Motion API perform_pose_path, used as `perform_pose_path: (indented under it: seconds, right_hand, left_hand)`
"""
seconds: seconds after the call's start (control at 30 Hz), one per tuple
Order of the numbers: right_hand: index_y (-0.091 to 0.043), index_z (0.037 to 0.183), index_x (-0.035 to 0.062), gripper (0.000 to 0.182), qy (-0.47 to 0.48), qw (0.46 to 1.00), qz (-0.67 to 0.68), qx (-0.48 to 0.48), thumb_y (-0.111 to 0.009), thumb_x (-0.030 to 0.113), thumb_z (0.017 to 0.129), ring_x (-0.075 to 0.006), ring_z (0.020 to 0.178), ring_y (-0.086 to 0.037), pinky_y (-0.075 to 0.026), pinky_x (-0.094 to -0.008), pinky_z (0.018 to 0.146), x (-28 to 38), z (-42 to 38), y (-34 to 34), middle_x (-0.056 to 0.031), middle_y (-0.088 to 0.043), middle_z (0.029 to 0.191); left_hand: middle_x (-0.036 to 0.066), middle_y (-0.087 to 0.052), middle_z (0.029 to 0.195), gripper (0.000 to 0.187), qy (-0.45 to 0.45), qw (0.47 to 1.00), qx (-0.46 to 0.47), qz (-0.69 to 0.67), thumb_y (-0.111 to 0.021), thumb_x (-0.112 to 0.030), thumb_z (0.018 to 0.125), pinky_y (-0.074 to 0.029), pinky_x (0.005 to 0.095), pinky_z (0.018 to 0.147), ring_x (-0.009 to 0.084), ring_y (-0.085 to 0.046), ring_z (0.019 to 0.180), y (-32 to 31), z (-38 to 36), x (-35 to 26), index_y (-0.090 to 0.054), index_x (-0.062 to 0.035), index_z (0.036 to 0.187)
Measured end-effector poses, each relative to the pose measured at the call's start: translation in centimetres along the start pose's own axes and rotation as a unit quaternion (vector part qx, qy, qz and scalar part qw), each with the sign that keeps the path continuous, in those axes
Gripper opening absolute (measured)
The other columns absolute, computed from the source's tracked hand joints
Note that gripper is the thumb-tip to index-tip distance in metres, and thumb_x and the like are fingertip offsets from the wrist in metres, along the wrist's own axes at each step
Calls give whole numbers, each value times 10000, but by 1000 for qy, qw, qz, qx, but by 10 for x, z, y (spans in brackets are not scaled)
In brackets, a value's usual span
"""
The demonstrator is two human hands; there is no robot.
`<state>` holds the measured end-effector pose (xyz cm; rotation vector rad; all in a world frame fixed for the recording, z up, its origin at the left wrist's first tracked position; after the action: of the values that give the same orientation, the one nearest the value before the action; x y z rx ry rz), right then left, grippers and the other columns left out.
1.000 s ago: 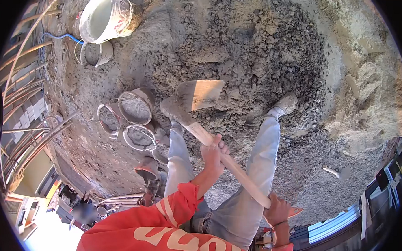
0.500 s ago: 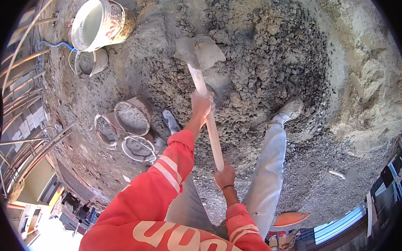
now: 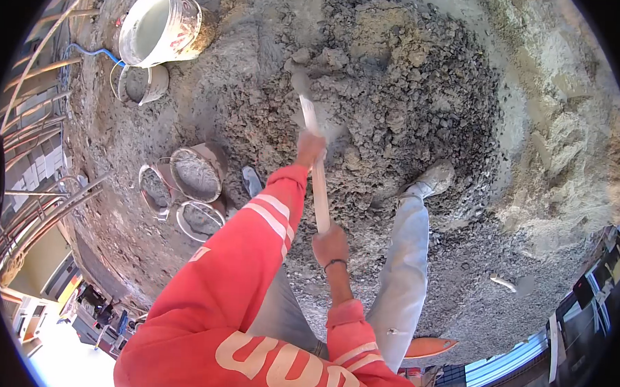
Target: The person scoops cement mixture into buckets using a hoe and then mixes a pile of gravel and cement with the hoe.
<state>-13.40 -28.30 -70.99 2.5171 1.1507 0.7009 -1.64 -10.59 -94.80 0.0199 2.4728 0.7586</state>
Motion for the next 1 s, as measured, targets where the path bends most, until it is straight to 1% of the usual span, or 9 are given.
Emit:
perform_pose_path:
  seconds: [0.1, 0.13, 0.3, 0.37, 0.53, 0.67, 0.8, 0.87, 1.0]
  right_hand:
    - [-603, 843, -53, 208, -12, 995, 99, -6, -669, 40, 669, -395, 687, -639, -488, -445, 617, -96, -69, -32, -234, -628, 722]
    - [-638, 967, -23, 307, -83, 992, 83, 38, -658, 52, 669, -437, 792, -642, -524, -465, 730, -112, -96, -43, -257, -650, 811]
    - [-633, 1019, 15, 365, -31, 999, 3, -44, -663, 37, 656, -432, 825, -649, -522, -478, 733, -118, -160, -94, -248, -656, 820]
    - [-632, 1032, 24, 370, 5, 999, 3, -54, -662, 40, 664, -430, 831, -650, -521, -479, 735, -92, -145, -104, -241, -659, 829]
    - [-622, 1042, 48, 350, 191, 972, 55, -126, -659, 17, 695, -414, 789, -652, -519, -465, 688, 70, -28, -112, -205, -660, 795]
    - [-608, 1013, 26, 327, 296, 933, 138, -154, -661, 41, 691, -440, 794, -627, -505, -484, 689, 214, 89, -114, -239, -642, 798]
    - [-599, 1036, -27, 339, 308, 935, 142, -106, -636, 85, 719, -459, 834, -626, -499, -504, 742, 285, 154, -125, -280, -649, 878]
    - [-600, 1030, -49, 344, 195, 975, 108, 20, -621, 108, 726, -455, 861, -635, -508, -499, 770, 275, 166, -155, -313, -641, 895]
    - [-589, 1049, -50, 351, 169, 982, 89, -3, -597, 116, 739, -455, 918, -636, -516, -500, 823, 237, 120, -122, -304, -655, 928]
  left_hand:
    - [243, -635, 962, 400, 52, 998, 40, 19, -666, -182, 759, -490, 478, 821, 418, -628, 942, 5, -133, 14, -507, 18, 1067]
    - [292, -624, 1001, 510, 52, 996, 59, 43, -647, -213, 781, -478, 496, 863, 444, -615, 955, 21, -168, 9, -468, 59, 1173]
    - [215, -656, 867, 420, -28, 1000, -8, -11, -659, -192, 793, -525, 453, 722, 395, -655, 783, 94, -213, 49, -517, 44, 1110]
    - [148, -636, 748, 326, 88, 982, 64, -152, -657, -149, 794, -520, 391, 606, 280, -653, 655, 147, -214, 16, -541, 41, 1032]
    - [99, -576, 630, 249, -90, 957, -19, -277, -636, -126, 802, -461, 349, 486, 190, -590, 520, 251, -99, -95, -535, 39, 959]
    - [256, -624, 753, 419, -306, 924, -208, -100, -647, -163, 825, -499, 461, 575, 407, -640, 639, 318, 3, -203, -395, 31, 1097]
    - [308, -639, 926, 535, -220, 957, -176, 74, -647, -183, 816, -515, 499, 791, 461, -637, 895, 291, 107, -194, -348, 62, 1185]
    - [320, -615, 1026, 585, -166, 968, -145, 122, -654, -177, 806, -519, 478, 827, 449, -629, 961, 276, 133, -162, -343, 87, 1225]
    - [319, -566, 1197, 667, -66, 981, -89, 161, -666, -173, 781, -500, 448, 928, 424, -594, 1098, 243, 115, -124, -342, 108, 1292]
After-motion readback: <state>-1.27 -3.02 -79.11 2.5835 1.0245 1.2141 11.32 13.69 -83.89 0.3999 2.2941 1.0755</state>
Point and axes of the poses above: each hand's wrist, its own z-axis towards the middle knuckle, its own y-axis out of the back of the hand, x = y × z, the point moved 9 cm from there along z, towards the middle knuckle
